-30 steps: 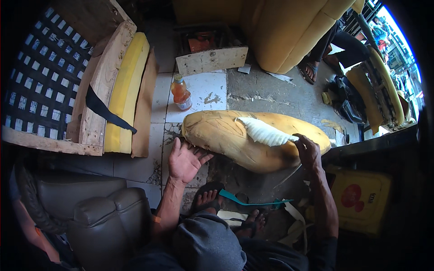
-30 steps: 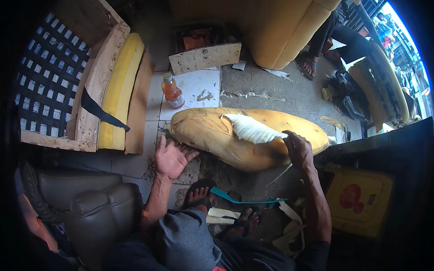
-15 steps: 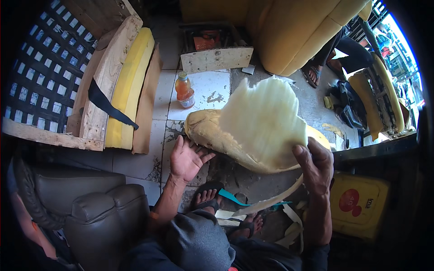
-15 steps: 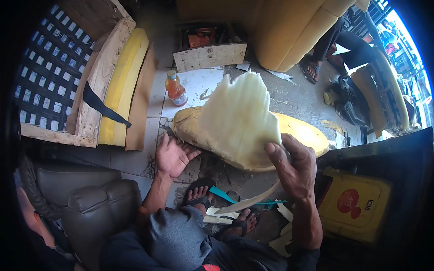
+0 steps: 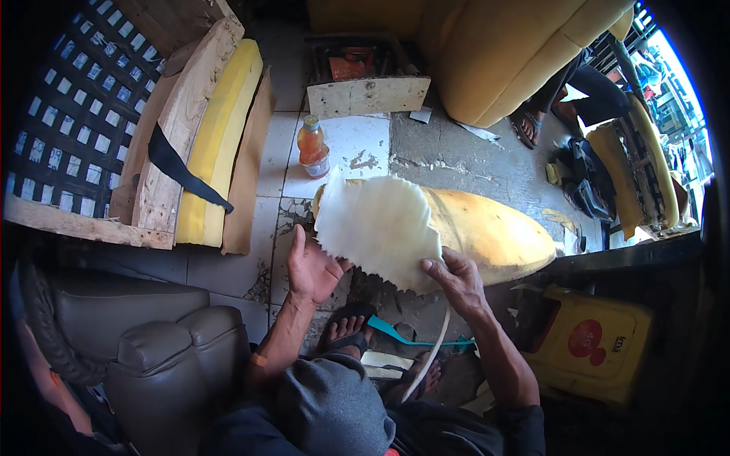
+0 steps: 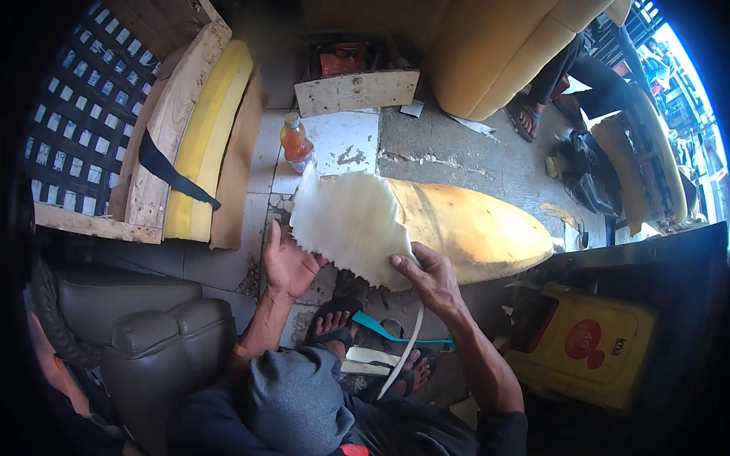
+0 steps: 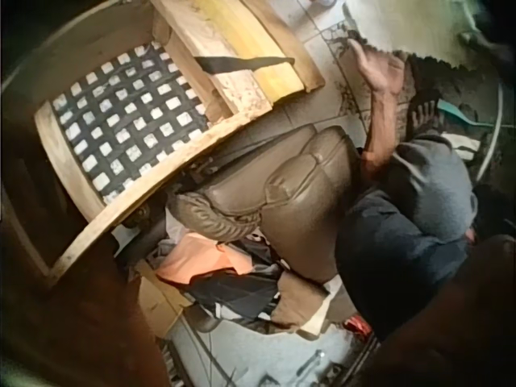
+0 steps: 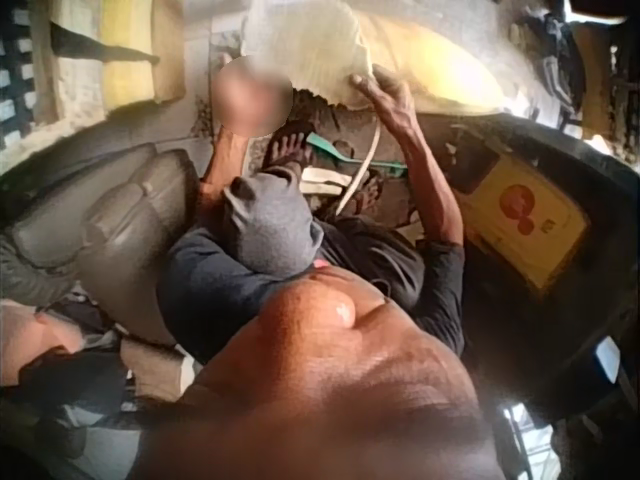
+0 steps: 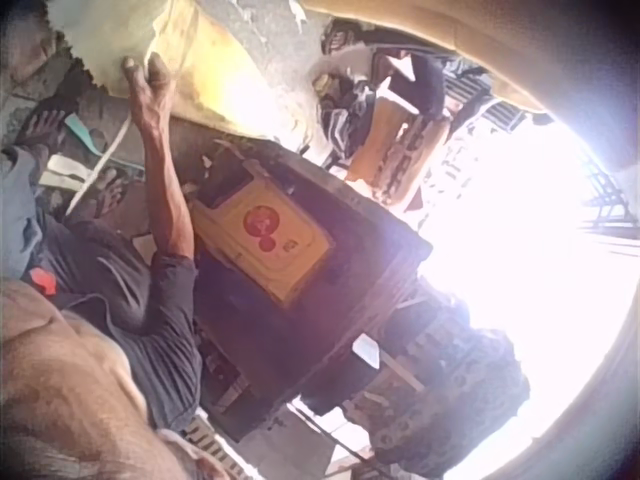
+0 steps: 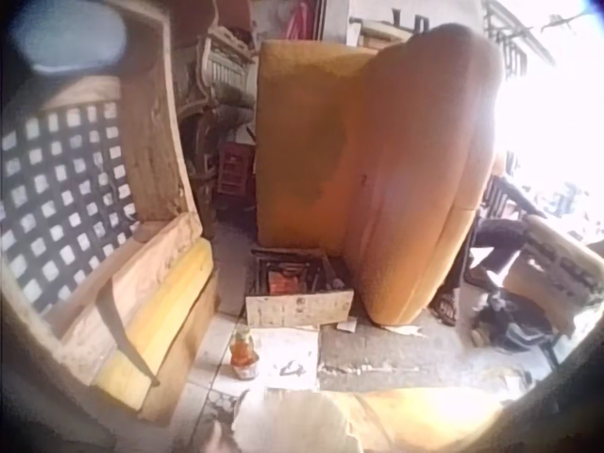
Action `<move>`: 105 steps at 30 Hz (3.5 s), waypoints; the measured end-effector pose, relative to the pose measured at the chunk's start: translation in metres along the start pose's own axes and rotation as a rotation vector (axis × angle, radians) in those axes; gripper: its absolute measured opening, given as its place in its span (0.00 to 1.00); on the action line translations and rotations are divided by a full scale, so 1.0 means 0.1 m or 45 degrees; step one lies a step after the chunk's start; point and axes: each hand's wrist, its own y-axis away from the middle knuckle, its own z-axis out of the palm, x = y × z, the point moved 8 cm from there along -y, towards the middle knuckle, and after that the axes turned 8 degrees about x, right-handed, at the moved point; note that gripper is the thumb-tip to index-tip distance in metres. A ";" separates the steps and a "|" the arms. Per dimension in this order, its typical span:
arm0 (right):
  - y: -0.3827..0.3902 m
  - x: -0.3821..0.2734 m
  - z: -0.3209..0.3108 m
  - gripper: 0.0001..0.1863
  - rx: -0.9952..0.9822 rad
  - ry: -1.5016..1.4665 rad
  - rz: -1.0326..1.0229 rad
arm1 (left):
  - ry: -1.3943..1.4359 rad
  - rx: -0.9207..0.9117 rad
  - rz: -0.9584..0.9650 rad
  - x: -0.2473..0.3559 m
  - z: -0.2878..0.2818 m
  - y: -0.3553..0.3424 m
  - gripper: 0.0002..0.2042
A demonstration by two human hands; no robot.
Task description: The person repairs a damaged section of a yellow foam cushion by applying a white patch. They use scissors to trim the patch and a bottle of liquid adhesive to secure it to the foam surface.
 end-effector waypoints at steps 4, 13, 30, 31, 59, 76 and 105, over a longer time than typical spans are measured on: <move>0.02 0.02 0.04 0.22 0.025 0.027 0.024 | -0.196 0.098 0.199 0.02 -0.11 0.00 0.28; -0.01 0.10 -0.06 0.22 0.042 0.167 0.046 | -0.344 0.234 0.363 0.02 -0.20 0.01 0.12; -0.04 0.12 -0.18 0.26 0.197 0.547 0.084 | -0.362 0.243 0.444 0.02 -0.25 -0.05 0.14; -0.03 0.08 -0.21 0.25 0.184 0.567 0.083 | -0.369 0.245 0.441 0.02 -0.23 -0.05 0.14; 0.10 0.06 -0.46 0.19 0.240 0.799 -0.287 | -0.446 0.227 0.396 0.12 -0.21 -0.09 0.18; 0.16 0.02 -0.65 0.21 0.244 1.209 -0.201 | -0.489 0.247 0.369 0.14 -0.23 -0.09 0.18; -0.01 -0.08 0.50 0.52 0.205 1.319 -0.883 | -0.550 0.387 0.381 -0.02 -0.23 -0.07 0.16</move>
